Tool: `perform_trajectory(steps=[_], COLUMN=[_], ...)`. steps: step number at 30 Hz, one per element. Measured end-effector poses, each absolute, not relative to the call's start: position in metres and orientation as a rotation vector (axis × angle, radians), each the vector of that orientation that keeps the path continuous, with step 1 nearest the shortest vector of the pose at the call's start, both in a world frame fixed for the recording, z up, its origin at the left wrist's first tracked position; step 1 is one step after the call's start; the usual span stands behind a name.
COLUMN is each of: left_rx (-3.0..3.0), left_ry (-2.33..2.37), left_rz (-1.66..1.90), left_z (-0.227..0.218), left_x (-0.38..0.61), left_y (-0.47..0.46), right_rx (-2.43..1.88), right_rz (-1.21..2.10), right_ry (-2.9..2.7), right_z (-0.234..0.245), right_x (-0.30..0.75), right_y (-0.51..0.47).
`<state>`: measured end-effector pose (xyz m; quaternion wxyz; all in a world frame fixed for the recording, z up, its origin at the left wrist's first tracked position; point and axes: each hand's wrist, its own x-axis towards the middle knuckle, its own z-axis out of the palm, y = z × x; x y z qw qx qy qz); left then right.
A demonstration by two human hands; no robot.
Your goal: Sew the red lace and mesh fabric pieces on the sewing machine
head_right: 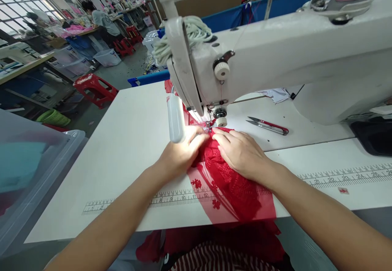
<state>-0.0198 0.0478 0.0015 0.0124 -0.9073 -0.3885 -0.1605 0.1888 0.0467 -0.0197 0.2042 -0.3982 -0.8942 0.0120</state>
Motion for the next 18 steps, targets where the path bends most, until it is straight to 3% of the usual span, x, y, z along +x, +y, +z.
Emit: perform_trajectory(steps=[6, 18], left_rx=[-3.116, -2.959], left_ry=[-1.091, -1.086], left_rz=[-0.383, -0.226], left_z=[0.01, 0.015], left_x=[-0.023, -0.02], left_y=[0.045, 0.031], right_rx=[-1.059, -0.9], right_rz=[0.021, 0.005], right_ry=[-2.432, -2.479], right_z=[-0.017, -0.013], right_x=[0.194, 0.206], right_y=[0.042, 0.041])
